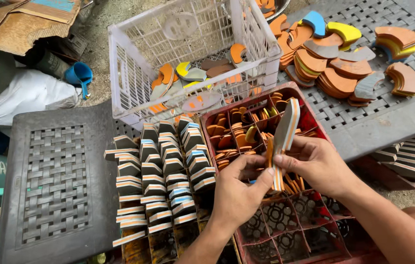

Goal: The person sits on the ground and repeatedly picks up small curved sandpaper pieces from a red crate, aligns them with other pieces, and places the assembled units into a yellow tray. They handle the pieces one at a time, turning them over and stacking them in the tray.

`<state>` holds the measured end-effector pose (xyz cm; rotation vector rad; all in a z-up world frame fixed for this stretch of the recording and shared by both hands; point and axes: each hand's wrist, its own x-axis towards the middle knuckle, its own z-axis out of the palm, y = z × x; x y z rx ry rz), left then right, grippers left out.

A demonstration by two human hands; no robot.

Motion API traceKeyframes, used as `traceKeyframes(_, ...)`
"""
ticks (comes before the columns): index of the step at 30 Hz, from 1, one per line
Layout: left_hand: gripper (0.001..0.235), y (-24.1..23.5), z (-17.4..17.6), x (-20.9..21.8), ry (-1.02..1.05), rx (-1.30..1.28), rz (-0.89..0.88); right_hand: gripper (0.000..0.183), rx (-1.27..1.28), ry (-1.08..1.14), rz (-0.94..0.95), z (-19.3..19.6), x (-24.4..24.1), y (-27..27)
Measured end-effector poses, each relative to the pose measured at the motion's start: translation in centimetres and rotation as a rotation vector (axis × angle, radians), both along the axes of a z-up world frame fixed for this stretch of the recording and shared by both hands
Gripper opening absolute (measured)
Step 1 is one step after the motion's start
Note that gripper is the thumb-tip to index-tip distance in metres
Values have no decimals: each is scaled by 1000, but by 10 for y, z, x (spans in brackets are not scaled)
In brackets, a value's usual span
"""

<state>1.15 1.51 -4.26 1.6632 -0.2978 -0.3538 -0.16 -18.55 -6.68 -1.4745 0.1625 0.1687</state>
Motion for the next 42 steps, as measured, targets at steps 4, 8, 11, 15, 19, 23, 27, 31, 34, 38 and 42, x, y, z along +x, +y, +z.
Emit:
traceKeyframes(4, 32, 0, 4, 2, 46, 35, 28, 38, -3, 16, -10, -4, 4, -2)
traceKeyframes(8, 34, 3, 6, 3, 69, 41, 5, 36, 7, 16, -1, -6, 3, -4)
traceKeyframes(11, 36, 4, 8, 2, 23, 75, 9, 34, -17, 19, -4, -6, 3, -1)
traceKeyframes(15, 37, 3, 9, 2, -41, 84, 19, 32, -34, 10, -7, -6, 2, 0)
traceKeyframes(19, 36, 4, 9, 1, -18, 102, 25, 31, -23, 11, 2, -7, 1, 1)
traceKeyframes(23, 35, 5, 10, 1, -25, 88, 11, 32, -25, 5, 6, -8, 1, 0)
traceKeyframes(27, 34, 5, 7, 2, -19, 72, 4, 33, -58, 34, -7, -12, 1, 0)
traceKeyframes(31, 37, 7, 1, 4, 104, 48, -23, 36, -65, 12, 2, -12, 1, 1)
traceKeyframes(34, 37, 6, -3, 5, 120, 21, -31, 36, -80, 16, -1, -10, 2, 2)
traceKeyframes(38, 37, 7, -7, 6, 122, 14, -48, 39, -101, 53, -7, -6, 4, 4)
traceKeyframes(42, 37, 7, -7, 6, 125, -16, -78, 42, -113, 93, -18, -2, 5, 5)
